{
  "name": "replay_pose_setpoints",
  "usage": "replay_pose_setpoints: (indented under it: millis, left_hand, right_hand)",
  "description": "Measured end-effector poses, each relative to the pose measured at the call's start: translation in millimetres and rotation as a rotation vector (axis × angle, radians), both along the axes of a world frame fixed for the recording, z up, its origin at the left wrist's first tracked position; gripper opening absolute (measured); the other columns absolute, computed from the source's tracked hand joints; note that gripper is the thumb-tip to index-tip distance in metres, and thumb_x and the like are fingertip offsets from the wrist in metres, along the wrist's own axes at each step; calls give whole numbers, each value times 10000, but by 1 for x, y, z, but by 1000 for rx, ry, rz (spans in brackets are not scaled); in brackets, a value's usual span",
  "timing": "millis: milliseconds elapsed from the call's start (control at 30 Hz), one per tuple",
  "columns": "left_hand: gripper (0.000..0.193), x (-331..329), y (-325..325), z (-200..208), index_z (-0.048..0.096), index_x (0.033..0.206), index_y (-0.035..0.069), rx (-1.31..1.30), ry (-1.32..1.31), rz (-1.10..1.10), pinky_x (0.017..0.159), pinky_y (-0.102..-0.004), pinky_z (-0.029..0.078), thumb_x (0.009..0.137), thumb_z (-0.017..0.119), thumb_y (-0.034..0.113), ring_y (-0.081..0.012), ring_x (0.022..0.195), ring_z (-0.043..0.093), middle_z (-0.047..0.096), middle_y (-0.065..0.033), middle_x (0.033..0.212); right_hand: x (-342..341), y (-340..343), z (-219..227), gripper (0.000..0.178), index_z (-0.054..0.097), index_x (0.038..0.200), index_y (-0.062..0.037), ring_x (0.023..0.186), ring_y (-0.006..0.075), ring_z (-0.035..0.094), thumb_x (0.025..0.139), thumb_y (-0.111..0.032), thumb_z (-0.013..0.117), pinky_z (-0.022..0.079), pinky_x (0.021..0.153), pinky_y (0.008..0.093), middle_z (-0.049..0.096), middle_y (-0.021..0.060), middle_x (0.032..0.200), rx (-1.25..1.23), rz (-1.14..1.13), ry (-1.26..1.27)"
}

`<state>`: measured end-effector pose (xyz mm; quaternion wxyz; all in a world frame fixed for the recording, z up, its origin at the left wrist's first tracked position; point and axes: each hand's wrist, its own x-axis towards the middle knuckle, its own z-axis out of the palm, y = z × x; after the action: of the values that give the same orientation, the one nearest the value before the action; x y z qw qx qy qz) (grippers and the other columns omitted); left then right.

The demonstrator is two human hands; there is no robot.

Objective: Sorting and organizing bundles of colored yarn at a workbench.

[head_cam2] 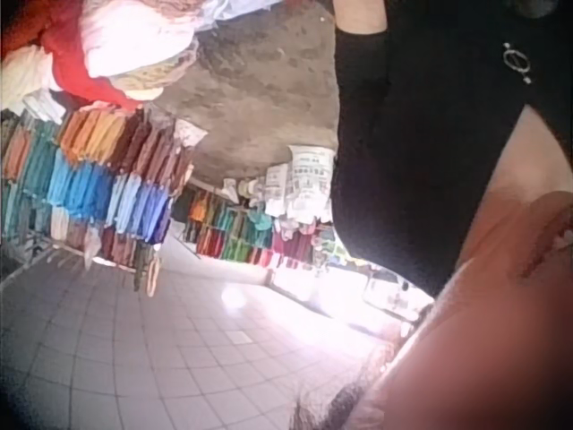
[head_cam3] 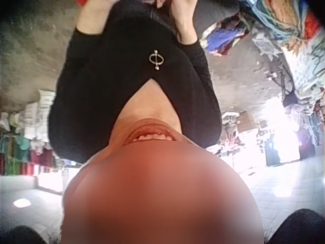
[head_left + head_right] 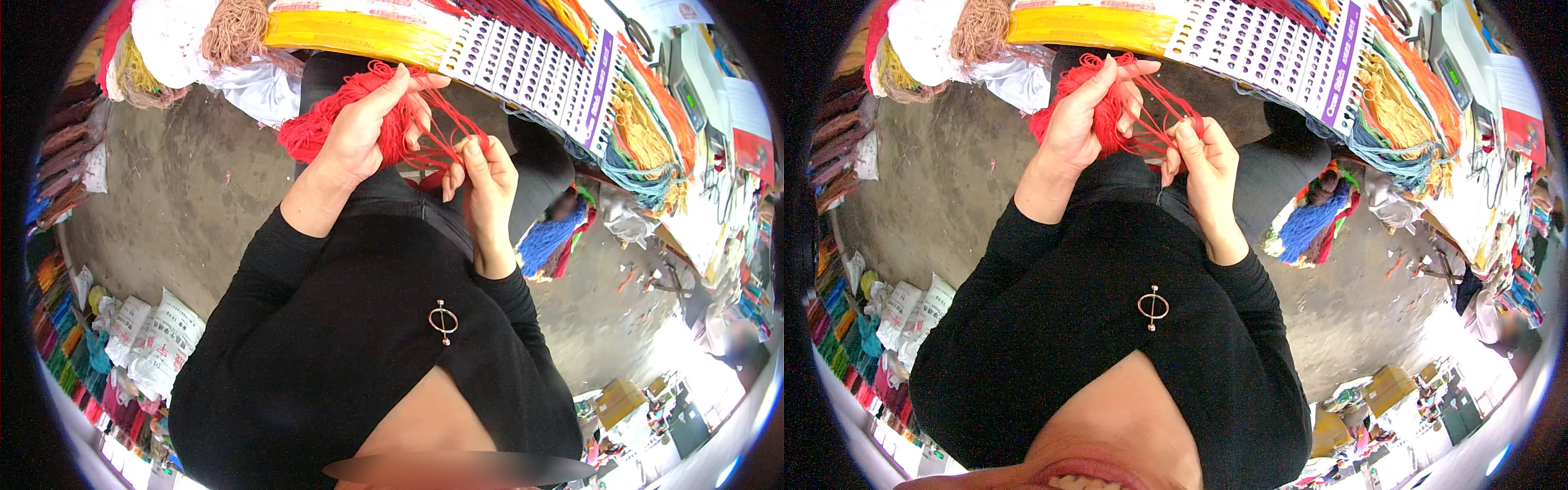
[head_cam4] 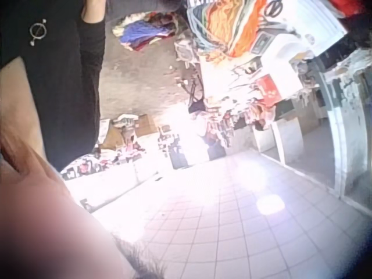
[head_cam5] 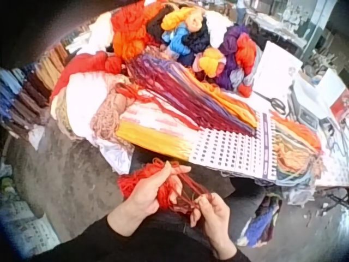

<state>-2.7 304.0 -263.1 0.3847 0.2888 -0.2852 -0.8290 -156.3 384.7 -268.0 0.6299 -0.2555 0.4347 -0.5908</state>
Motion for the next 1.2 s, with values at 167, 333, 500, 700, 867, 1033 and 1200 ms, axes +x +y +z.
replay_pose_setpoints:
  millis: [167, 333, 500, 700, 867, 1033, 1200]
  left_hand:
    - [496, -2, -1, 7, 478, 1201, -46, 62, -9, 19, 547, -185, 435, 972, 315, 362, -80, 646, 542, 626, -91, 854]
    - [487, 1, -4, 6, 466, 1216, -42, -4, 8, -44, 539, -168, 420, 975, 303, 349, -64, 730, 551, 633, -136, 985]
    - [502, 1, -6, 6, 437, 1243, -46, 45, 93, -63, 490, -161, 391, 970, 307, 355, -81, 731, 546, 619, -166, 988]
    - [513, 1, -6, 7, 418, 1254, -53, 58, 112, -57, 459, -155, 378, 970, 307, 360, -78, 713, 541, 619, -160, 974]
    - [489, 3, -8, 7, 445, 1226, -48, 36, 176, -94, 477, -153, 382, 975, 303, 347, -70, 692, 541, 631, -131, 958]
    - [502, -2, -1, 9, 581, 1008, -52, -101, -185, -73, 410, -173, 336, 970, 315, 373, -77, 556, 524, 622, -76, 711]
    - [679, 3, -5, 10, 602, 921, -51, 77, 230, -261, 510, -229, 427, 948, 214, 507, -163, 523, 537, 611, -119, 675]
  right_hand:
    - [-2, 0, 6, 213, 531, 922, 23, 412, 113, 454, 926, -188, 505, 390, 410, 227, 492, 37, 533, 137, 60, 21]
    - [-7, 0, 7, 210, 531, 909, 30, 392, 114, 447, 926, -178, 503, 391, 403, 227, 487, 39, 516, 109, 231, 95]
    - [-3, 0, 8, 204, 475, 839, -6, 390, 119, 436, 945, -179, 459, 393, 400, 233, 468, 41, 519, 55, 103, 11]
    - [-1, 3, 11, 209, 466, 840, -15, 395, 111, 421, 953, -190, 442, 379, 396, 229, 453, 38, 528, 23, 68, 10]
    - [-2, 3, 11, 209, 492, 892, -2, 391, 102, 407, 948, -201, 456, 362, 390, 223, 442, 25, 529, 1, 46, 32]
    - [-15, 2, 28, 247, 615, 824, 30, 465, 95, 500, 893, -199, 553, 388, 439, 212, 541, 29, 610, 94, 663, -29]
    - [-44, -16, 14, 189, 505, 847, -83, 499, 70, 349, 920, -257, 503, 327, 521, 203, 487, -4, 744, -111, -133, -589]
